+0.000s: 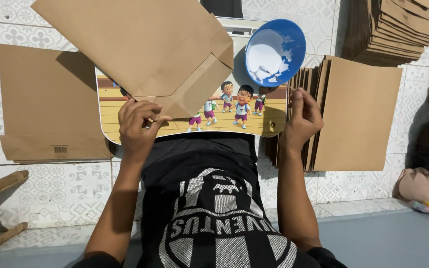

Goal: Applying glue to the bottom of paper bags and folding them to complete the assembly.

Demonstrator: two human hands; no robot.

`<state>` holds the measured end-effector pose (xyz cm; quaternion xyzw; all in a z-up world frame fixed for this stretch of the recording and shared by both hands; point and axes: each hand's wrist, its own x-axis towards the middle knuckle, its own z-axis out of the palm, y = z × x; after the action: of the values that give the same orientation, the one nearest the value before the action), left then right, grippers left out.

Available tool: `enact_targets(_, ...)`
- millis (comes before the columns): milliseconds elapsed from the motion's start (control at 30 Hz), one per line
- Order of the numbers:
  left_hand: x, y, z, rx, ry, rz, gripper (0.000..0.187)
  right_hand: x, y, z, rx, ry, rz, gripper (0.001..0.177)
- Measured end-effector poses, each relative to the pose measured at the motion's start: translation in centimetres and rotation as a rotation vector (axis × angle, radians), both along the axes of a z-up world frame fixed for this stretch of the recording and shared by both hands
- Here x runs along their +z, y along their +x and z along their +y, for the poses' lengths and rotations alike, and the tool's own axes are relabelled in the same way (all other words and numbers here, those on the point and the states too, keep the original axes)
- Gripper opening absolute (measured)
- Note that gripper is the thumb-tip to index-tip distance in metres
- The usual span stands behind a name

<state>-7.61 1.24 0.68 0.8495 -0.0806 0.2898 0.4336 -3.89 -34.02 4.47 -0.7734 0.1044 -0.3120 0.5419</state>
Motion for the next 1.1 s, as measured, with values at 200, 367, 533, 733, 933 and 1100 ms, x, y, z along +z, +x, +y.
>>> enact_targets(200,0.1,-0.2,-0.1,-0.008,0.042,0.020,0.020,-0.8,0.9,-0.9,-0.088,0.574,0.015,0.019)
enact_targets(367,1.2,0.1,-0.2,-0.006,0.029,0.035,0.016,-2.0,0.6,-2.1,-0.087,0.878,0.083,0.015)
enact_targets(533,0.6,0.5,0.1,0.002,0.041,0.048,0.007,-3.4,0.3,-2.5,-0.059,1.012,0.126,0.015)
enact_targets(733,1.7,1.3,-0.5,0.025,0.126,0.054,0.011,-3.3,0.0,-2.0,-0.052,1.049,0.138,0.014)
enact_targets(933,0.8,1.2,-1.0,-0.068,0.346,0.264,0.061,-2.7,0.1,-1.7,-0.010,1.063,0.129,0.018)
enact_targets(1100,0.9,1.0,-1.1,-0.052,0.455,0.255,0.057,-0.1,-0.8,0.8,0.031,0.873,0.164,0.018)
